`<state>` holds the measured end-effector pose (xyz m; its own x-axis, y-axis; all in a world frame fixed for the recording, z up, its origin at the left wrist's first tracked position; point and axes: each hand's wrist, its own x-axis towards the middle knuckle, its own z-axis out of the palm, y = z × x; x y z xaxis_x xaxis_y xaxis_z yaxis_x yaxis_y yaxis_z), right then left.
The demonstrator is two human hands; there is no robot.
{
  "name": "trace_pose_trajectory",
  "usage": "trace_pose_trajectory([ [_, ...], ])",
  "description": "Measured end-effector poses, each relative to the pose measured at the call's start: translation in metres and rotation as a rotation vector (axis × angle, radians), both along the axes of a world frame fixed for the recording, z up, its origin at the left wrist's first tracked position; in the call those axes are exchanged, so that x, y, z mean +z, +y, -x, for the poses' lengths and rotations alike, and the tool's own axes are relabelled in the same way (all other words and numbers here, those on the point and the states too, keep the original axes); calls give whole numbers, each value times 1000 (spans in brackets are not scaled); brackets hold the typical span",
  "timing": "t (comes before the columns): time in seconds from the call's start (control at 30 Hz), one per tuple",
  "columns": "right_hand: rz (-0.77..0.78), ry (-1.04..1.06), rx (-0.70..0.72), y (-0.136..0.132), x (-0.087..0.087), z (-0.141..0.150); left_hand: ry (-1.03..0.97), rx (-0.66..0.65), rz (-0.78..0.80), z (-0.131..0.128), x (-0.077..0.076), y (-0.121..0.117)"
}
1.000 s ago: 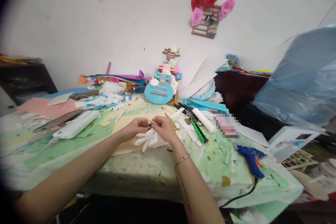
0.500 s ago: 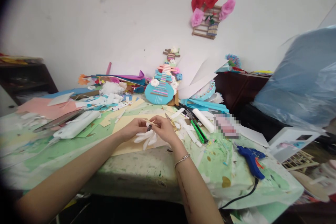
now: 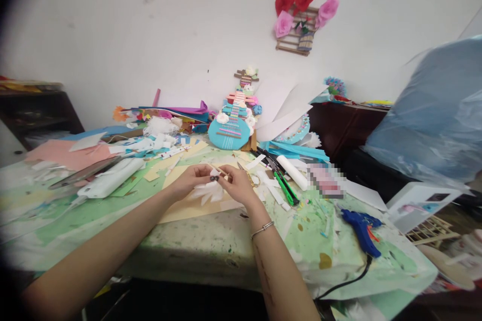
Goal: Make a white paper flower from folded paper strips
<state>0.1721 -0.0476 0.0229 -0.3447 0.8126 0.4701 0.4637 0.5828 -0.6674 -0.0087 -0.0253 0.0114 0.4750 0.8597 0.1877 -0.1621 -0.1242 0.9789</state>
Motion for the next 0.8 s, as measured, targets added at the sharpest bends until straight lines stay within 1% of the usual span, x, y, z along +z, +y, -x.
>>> trace_pose_trajectory([
  [0.13,-91,-82,-12,0,2,-2,63,29,21,2,1,-1],
  [0.27,-125,-159,-73,2,0,-4,122,43,29,2,2,-3],
  [0.33,-140,-186,-82,1,-1,-4,119,25,39,2,3,-5],
  [0.43,-148,-197,-71,0,-1,-4,110,-15,54,1,4,-6],
  [0.53,-140,-197,-62,-1,-2,-5,120,-18,62,0,5,-7],
  [0.8,-145,-166,-48,4,-6,-7,146,59,6,1,6,-5],
])
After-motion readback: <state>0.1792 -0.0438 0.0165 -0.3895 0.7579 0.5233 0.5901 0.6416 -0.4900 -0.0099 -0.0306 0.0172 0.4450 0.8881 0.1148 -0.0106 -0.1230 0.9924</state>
